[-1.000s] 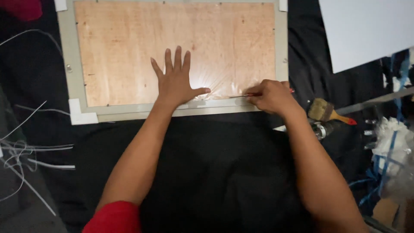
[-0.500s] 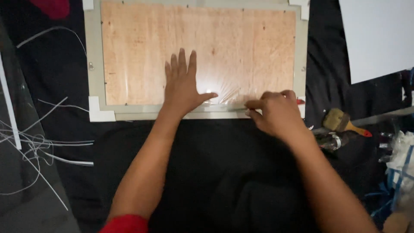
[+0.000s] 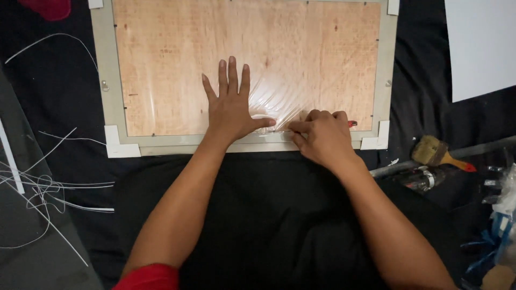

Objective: Removing the wooden back panel from a picture frame using a utility knife to cut the edges.

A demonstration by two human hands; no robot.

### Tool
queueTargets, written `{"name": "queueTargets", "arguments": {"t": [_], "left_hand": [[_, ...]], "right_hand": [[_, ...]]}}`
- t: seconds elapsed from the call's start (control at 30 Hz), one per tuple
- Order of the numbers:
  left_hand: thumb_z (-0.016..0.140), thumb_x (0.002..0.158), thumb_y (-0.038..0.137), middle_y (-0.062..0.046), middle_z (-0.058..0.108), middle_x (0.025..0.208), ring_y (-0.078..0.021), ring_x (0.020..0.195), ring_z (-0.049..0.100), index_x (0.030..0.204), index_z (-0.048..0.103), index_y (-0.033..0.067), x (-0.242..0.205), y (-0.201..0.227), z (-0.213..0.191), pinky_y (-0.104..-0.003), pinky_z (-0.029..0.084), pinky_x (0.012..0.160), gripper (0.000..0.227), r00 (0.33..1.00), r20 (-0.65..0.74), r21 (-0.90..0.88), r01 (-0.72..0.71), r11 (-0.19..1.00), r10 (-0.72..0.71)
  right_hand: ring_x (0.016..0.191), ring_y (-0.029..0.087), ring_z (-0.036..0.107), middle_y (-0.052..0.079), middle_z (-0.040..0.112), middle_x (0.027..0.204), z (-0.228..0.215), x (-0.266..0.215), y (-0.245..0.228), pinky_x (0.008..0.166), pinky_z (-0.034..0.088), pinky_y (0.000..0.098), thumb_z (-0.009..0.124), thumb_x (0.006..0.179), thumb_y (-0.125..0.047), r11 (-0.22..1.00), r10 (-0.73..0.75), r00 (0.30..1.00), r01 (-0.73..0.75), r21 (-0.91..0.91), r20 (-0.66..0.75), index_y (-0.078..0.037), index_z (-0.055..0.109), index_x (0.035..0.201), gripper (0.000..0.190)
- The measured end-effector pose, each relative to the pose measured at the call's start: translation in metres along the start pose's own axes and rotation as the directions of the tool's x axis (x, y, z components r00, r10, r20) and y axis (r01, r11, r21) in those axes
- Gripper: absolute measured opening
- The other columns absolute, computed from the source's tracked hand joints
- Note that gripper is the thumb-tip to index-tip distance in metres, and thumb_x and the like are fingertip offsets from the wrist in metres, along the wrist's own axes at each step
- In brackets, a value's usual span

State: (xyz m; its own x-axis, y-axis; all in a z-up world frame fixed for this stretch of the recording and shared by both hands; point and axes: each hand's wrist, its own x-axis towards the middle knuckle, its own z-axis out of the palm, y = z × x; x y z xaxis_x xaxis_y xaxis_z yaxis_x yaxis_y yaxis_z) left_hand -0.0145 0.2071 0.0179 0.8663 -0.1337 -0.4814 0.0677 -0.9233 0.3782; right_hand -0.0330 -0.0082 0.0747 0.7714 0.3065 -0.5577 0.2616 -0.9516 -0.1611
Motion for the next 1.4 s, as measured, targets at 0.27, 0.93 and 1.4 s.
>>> {"name": "queueTargets", "arguments": {"t": [0.27,0.93,1.4], "left_hand": [[0.074,0.072,0.08,-0.019,-0.009,0.171,-0.0355,0.157,-0.016,0.167,0.01,0.0112,0.005,-0.007,0.007,-0.067,-0.022,0.116,0.133,0.999,-0.011,-0.024,-0.035,0.999,0.034],[0.078,0.055,0.089,-0.029,-0.005,0.167,-0.0417,0.152,-0.016,0.163,0.015,-0.0005,0.019,-0.025,0.039,-0.072,-0.014,0.112,0.154,0.966,-0.19,0.088,-0.159,0.983,0.174],[0.074,0.06,0.095,-0.031,-0.006,0.166,-0.0493,0.148,-0.018,0.164,0.015,-0.0028,0.016,-0.022,0.048,-0.082,-0.014,0.103,0.154,0.943,-0.274,0.094,-0.17,0.981,0.19]], "right_hand": [[0.113,0.03,0.067,0.01,0.074,0.115,0.009,0.001,0.003,0.104,0.037,0.0488,0.064,0.093,-0.041,0.999,0.028,1.0,-0.027,-0.041,0.014,-0.036,0.078,0.119,0.03],[0.095,0.03,0.062,0.009,0.07,0.094,0.016,-0.003,0.018,0.087,0.034,0.0475,0.067,0.086,-0.037,0.999,-0.035,0.994,0.032,-0.023,-0.107,-0.024,0.082,0.108,0.029],[0.086,0.03,0.063,0.009,0.07,0.089,-0.014,-0.014,0.026,0.092,0.034,0.0453,0.069,0.086,-0.038,0.999,0.038,0.996,-0.038,0.003,-0.085,-0.025,0.083,0.108,0.029]]}}
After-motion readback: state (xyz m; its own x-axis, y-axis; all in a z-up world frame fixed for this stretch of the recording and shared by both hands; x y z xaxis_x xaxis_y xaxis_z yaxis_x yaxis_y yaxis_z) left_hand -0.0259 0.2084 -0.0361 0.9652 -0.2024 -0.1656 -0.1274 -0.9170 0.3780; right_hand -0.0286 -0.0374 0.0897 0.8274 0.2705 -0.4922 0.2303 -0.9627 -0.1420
